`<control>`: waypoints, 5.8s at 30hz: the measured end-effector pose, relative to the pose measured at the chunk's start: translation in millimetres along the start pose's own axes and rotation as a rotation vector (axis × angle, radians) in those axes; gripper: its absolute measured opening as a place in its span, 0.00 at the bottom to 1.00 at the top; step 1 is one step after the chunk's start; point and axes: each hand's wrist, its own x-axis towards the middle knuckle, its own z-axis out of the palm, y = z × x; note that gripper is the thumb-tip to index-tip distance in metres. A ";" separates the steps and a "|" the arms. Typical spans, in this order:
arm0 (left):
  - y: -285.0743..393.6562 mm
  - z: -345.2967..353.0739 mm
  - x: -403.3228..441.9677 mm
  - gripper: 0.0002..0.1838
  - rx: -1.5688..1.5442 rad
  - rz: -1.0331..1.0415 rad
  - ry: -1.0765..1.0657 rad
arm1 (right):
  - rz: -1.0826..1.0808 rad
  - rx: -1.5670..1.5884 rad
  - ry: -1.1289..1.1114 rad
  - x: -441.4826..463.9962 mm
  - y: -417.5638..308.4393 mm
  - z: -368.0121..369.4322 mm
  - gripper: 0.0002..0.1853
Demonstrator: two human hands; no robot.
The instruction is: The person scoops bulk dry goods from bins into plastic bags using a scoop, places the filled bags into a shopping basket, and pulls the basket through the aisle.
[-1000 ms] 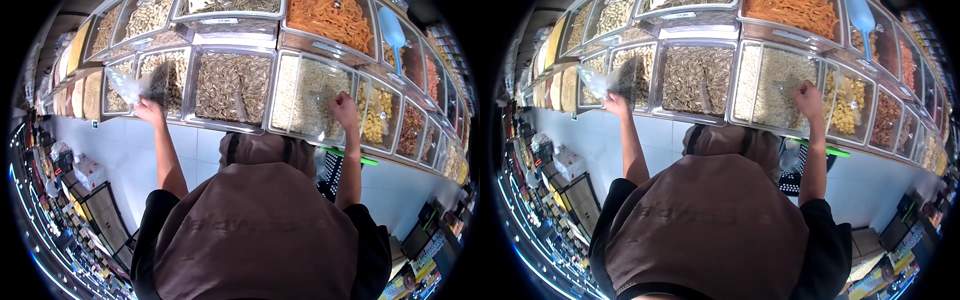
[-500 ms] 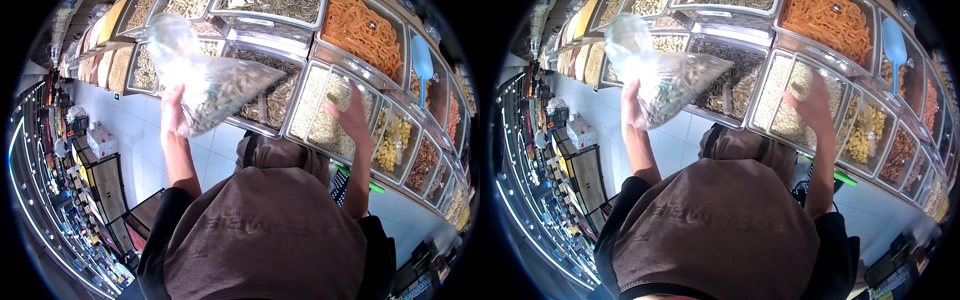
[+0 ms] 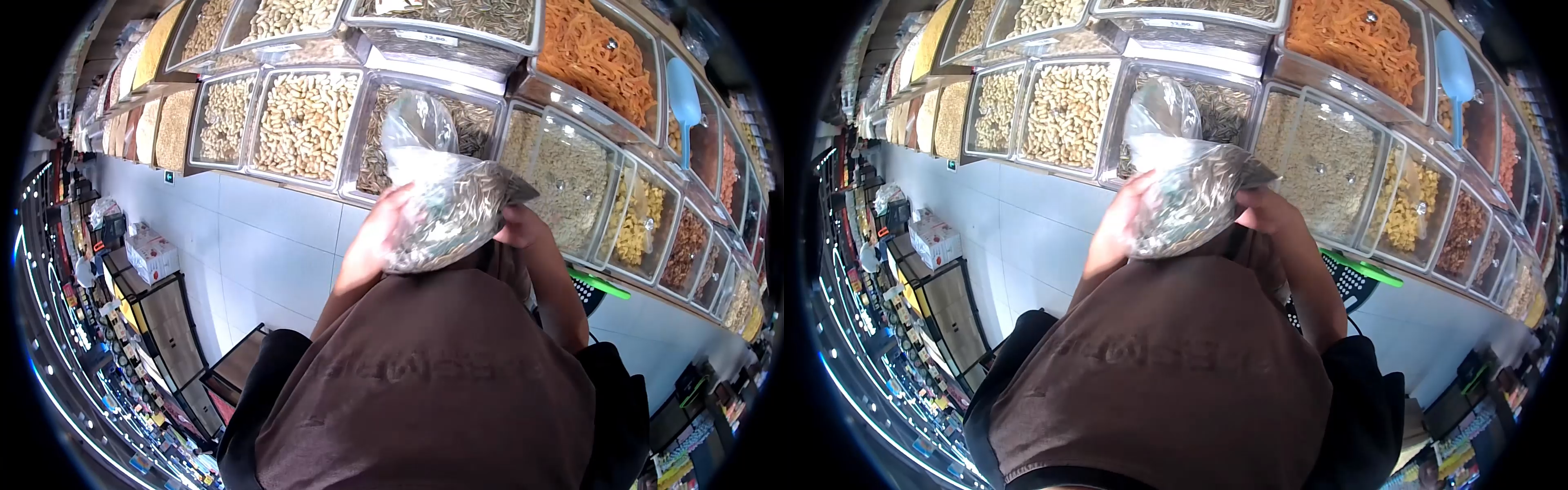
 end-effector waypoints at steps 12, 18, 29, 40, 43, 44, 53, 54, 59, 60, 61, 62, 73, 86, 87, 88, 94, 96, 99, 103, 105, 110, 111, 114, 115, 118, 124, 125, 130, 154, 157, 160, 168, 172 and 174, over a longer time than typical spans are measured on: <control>35.9 -58.1 73.3 0.33 0.545 -0.020 0.064 | -0.286 0.102 0.512 72.1 57.0 -14.3 0.24; 43.0 -94.8 89.7 0.39 1.001 0.370 0.077 | -0.238 -0.642 0.937 99.6 72.3 -9.7 0.17; 89.6 -106.7 118.6 0.09 1.583 0.824 -0.226 | -0.603 -2.208 1.378 113.8 24.4 6.3 0.12; 117.3 -119.1 32.3 0.04 1.214 0.822 -0.015 | -0.569 -1.857 1.237 78.2 21.7 -0.9 0.11; 137.3 -103.6 16.8 0.04 1.061 1.009 -0.046 | -0.399 -1.695 1.261 67.3 16.9 71.1 0.08; 146.7 -95.1 8.8 0.04 1.063 1.012 -0.049 | -0.404 -1.693 1.263 62.5 14.2 86.0 0.08; 174.0 -85.2 41.0 0.04 0.979 1.008 -0.105 | -0.580 -1.814 1.056 57.0 9.0 123.4 0.04; 171.9 -90.1 47.7 0.04 0.974 0.994 -0.090 | -0.503 -1.944 1.103 56.9 10.3 121.7 0.04; 184.0 -92.8 20.0 0.03 0.975 0.963 -0.059 | -0.668 -1.926 1.144 44.8 12.7 142.9 0.05; 188.2 -90.9 14.5 0.03 0.977 0.961 -0.059 | -0.712 -1.900 1.139 41.7 12.9 153.8 0.05; 195.1 -84.6 3.6 0.03 0.921 1.022 -0.129 | -0.821 -1.961 1.119 39.5 12.0 163.0 0.05; 202.4 -78.1 -7.9 0.02 0.863 1.081 -0.200 | -0.932 -2.019 1.097 37.3 11.0 172.6 0.05; 247.3 -40.6 -61.9 0.05 0.636 1.329 -0.355 | -1.561 -1.941 0.977 28.8 16.0 266.1 0.05; 245.8 -43.1 -129.9 0.07 0.639 2.214 -0.250 | -1.774 -1.742 0.734 51.9 9.4 260.1 0.08; 244.2 -55.0 -144.4 0.06 0.657 2.397 -0.265 | -1.779 -1.741 0.647 56.2 8.6 258.0 0.09; 225.5 -43.8 -155.4 0.05 0.548 2.422 -0.237 | -1.783 -1.740 0.559 60.6 7.0 255.7 0.09; 190.0 -40.9 -165.6 0.10 1.471 1.721 -0.642 | -1.088 -1.967 1.033 73.5 -26.4 192.6 0.29; 181.3 -68.0 -102.3 0.10 1.636 1.545 -0.620 | -0.855 -2.052 1.283 61.1 -46.9 143.5 0.34; 170.3 -125.2 -42.8 0.07 1.747 1.283 -0.278 | -0.473 -2.006 1.701 25.0 -51.7 54.5 0.37; 168.7 -194.1 1.1 0.04 1.813 1.175 -0.159 | -0.224 -1.975 1.896 -17.2 -26.1 -34.3 0.35; 168.6 -207.0 8.4 0.10 1.846 1.072 -0.079 | -0.193 -2.029 1.892 -30.9 -25.5 -59.7 0.33; 161.4 -182.9 20.3 0.31 1.951 0.944 0.036 | -0.369 -1.944 1.884 -53.9 -41.7 -75.3 0.18; 156.1 -182.2 31.1 0.32 1.981 0.999 0.040 | -0.495 -2.050 1.945 -63.4 -54.2 -107.6 0.12; 141.1 -196.5 62.0 0.34 2.033 1.006 0.091 | -0.479 -1.882 1.852 -64.2 -58.9 -95.6 0.08; 137.7 -200.6 68.5 0.34 2.044 1.066 0.124 | -0.491 -1.975 1.794 -67.8 -57.5 -92.7 0.07; 138.5 -202.0 72.7 0.34 2.005 1.123 0.168 | -0.355 -1.974 1.637 -60.6 -42.8 -71.9 0.09; 122.8 -180.5 39.7 0.36 1.833 1.063 0.131 | -0.263 -1.842 1.448 23.3 19.3 -11.2 0.08; 117.6 -181.8 39.4 0.37 1.753 1.114 0.067 | -0.250 -1.854 1.414 41.4 27.1 6.1 0.08; 96.0 -174.5 43.7 0.38 1.524 1.090 -0.040 | -0.282 -1.846 1.166 124.5 45.2 21.5 0.08; 82.8 -166.2 54.3 0.35 1.869 1.190 0.034 | -0.474 -1.833 1.116 193.0 63.4 27.4 0.11; 84.3 -163.3 56.6 0.35 1.914 1.167 0.071 | -0.579 -1.773 1.096 190.6 67.6 25.5 0.10; 82.8 -163.0 57.4 0.34 1.949 1.167 0.067 | -0.781 -1.612 1.072 182.2 84.8 13.6 0.10; 73.1 -164.8 60.3 0.34 1.945 1.228 0.083 | -0.935 -1.775 1.076 99.7 204.9 23.9 0.13; 66.2 -170.0 61.0 0.31 1.915 1.244 0.122 | -0.934 -1.874 1.226 40.9 260.0 -27.9 0.14; 61.5 -174.4 65.6 0.30 1.901 1.272 0.123 | -0.594 -1.429 1.436 5.7 299.4 -68.7 0.16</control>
